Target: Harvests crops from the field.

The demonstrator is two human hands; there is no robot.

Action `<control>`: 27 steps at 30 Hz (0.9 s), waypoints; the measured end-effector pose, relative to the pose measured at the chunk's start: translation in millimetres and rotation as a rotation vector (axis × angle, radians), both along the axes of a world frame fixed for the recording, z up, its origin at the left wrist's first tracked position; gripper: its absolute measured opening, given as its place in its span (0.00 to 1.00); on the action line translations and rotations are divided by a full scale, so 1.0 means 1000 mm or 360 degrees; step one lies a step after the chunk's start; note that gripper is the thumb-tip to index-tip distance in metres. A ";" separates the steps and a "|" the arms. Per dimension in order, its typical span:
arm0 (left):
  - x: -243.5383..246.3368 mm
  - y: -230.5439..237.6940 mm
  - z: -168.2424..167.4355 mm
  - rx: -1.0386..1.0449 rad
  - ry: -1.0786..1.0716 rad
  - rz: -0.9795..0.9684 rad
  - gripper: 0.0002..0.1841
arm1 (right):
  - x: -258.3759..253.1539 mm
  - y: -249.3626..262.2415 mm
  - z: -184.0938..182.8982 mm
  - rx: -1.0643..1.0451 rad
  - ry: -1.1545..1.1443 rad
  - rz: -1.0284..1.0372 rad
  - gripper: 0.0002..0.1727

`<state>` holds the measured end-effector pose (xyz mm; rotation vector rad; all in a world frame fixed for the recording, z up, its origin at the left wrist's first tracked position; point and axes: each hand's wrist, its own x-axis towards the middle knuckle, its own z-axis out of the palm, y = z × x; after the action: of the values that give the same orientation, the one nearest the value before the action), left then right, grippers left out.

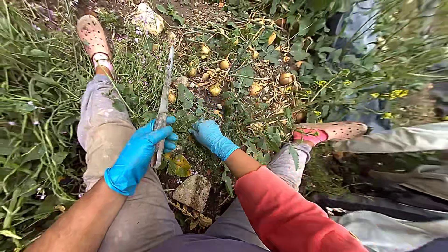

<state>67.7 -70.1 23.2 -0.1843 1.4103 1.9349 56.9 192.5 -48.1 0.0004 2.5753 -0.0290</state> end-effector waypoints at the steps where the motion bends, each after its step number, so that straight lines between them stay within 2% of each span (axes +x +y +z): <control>1: 0.000 0.000 0.001 0.0021 -0.0008 0.0008 0.19 | 0.001 0.000 0.001 0.0010 0.0012 0.0057 0.23; 5: -0.006 -0.004 0.000 0.0104 -0.0079 0.0025 0.20 | -0.013 0.012 0.012 0.0062 -0.0047 0.0199 0.21; 8: -0.011 -0.009 0.002 0.0117 -0.0118 0.0080 0.20 | -0.017 0.014 0.031 -0.0021 -0.0067 0.0325 0.19; 11: -0.012 -0.013 0.004 0.0151 -0.0126 0.0122 0.20 | -0.024 0.025 0.059 -0.0290 0.0215 0.0388 0.16; 14: -0.014 -0.009 0.008 0.0185 -0.0087 0.0132 0.21 | -0.069 0.040 0.074 -0.0412 0.0442 0.0261 0.15; 17: -0.014 -0.003 0.007 0.0172 -0.0096 0.0156 0.22 | -0.127 0.023 0.057 -0.0485 0.0358 0.0252 0.15; 20: -0.013 -0.002 -0.001 0.0145 -0.0109 0.0177 0.21 | -0.162 -0.018 0.007 -0.0426 0.0170 0.0245 0.18; 23: -0.013 -0.005 -0.007 0.0096 -0.0126 0.0233 0.20 | -0.167 -0.047 -0.032 -0.0213 0.0140 0.0058 0.25; 25: -0.013 -0.005 -0.009 0.0120 -0.0130 0.0244 0.20 | -0.162 -0.053 -0.039 -0.0103 0.0186 -0.0080 0.28; 27: -0.014 -0.004 -0.010 0.0140 -0.0118 0.0229 0.20 | -0.154 -0.051 -0.033 -0.0018 0.0184 -0.0132 0.24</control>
<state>54.0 -74.4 13.3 -0.3202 1.2913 2.0811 -96.9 141.3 -80.7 0.1041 2.6891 -0.0763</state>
